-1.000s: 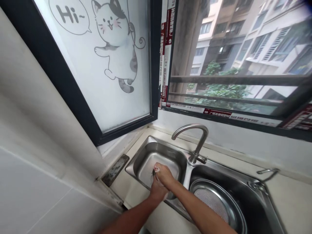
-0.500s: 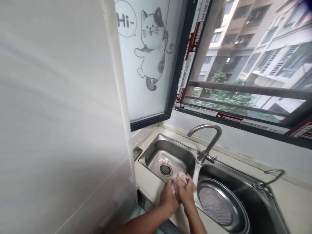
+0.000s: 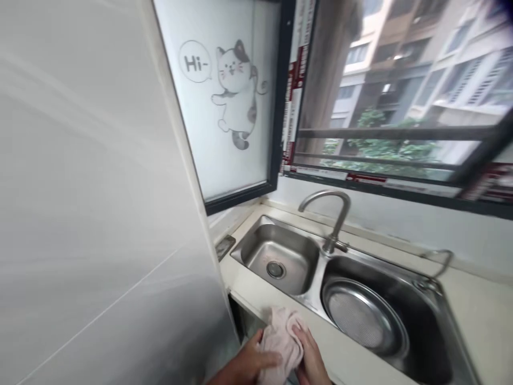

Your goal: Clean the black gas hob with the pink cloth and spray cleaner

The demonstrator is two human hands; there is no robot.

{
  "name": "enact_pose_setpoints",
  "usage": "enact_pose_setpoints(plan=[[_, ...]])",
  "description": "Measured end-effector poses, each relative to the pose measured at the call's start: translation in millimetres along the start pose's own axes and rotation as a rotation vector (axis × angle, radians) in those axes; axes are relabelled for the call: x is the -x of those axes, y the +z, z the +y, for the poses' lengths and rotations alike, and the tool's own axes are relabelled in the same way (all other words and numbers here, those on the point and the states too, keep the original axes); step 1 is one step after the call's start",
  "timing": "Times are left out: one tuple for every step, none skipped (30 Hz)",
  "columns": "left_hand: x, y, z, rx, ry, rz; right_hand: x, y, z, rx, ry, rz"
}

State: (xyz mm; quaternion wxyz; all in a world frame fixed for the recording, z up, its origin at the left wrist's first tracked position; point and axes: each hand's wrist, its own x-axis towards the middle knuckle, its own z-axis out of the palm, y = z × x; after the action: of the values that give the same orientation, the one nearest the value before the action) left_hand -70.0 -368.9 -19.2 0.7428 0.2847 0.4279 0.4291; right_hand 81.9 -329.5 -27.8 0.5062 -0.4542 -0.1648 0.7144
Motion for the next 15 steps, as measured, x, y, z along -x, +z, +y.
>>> enact_pose_setpoints(plan=[[6, 2, 4, 0.073, -0.033, -0.061, 10, 4, -4, -0.052, -0.013, -0.026], [11, 3, 9, 0.125, -0.064, -0.113, 19, 7, -7, -0.094, -0.033, -0.057], [15, 2, 13, 0.148, -0.092, -0.153, 28, 10, -9, -0.126, -0.059, -0.088], [18, 0, 16, 0.144, -0.113, -0.181, 36, 12, -10, -0.146, -0.084, -0.119], [19, -3, 17, 0.116, -0.123, -0.198, 44, 13, -9, -0.153, -0.108, -0.138], [19, -7, 17, 0.063, -0.123, -0.22, 53, 13, -7, -0.147, -0.133, -0.141], [19, -12, 16, -0.01, -0.112, -0.25, 61, 13, -2, -0.128, -0.163, -0.125], [18, -16, 13, -0.095, -0.099, -0.289, 70, 11, 4, -0.098, -0.199, -0.088], [18, -20, 8, -0.185, -0.094, -0.335, 79, 9, 11, -0.061, -0.24, -0.037], [19, -22, 3, -0.273, -0.107, -0.378, 90, 7, 19, -0.016, -0.282, 0.019], [22, -22, -3, -0.351, -0.138, -0.417, 102, 4, 26, 0.033, -0.318, 0.071], [27, -20, -8, -0.414, -0.179, -0.445, 116, 1, 34, 0.083, -0.343, 0.114], [34, -17, -13, -0.456, -0.22, -0.451, 130, -1, 41, 0.133, -0.356, 0.146], [42, -12, -17, -0.482, -0.251, -0.447, 146, -4, 46, 0.187, -0.36, 0.163], [52, -6, -19, -0.495, -0.272, -0.437, 163, -6, 51, 0.244, -0.363, 0.173]])
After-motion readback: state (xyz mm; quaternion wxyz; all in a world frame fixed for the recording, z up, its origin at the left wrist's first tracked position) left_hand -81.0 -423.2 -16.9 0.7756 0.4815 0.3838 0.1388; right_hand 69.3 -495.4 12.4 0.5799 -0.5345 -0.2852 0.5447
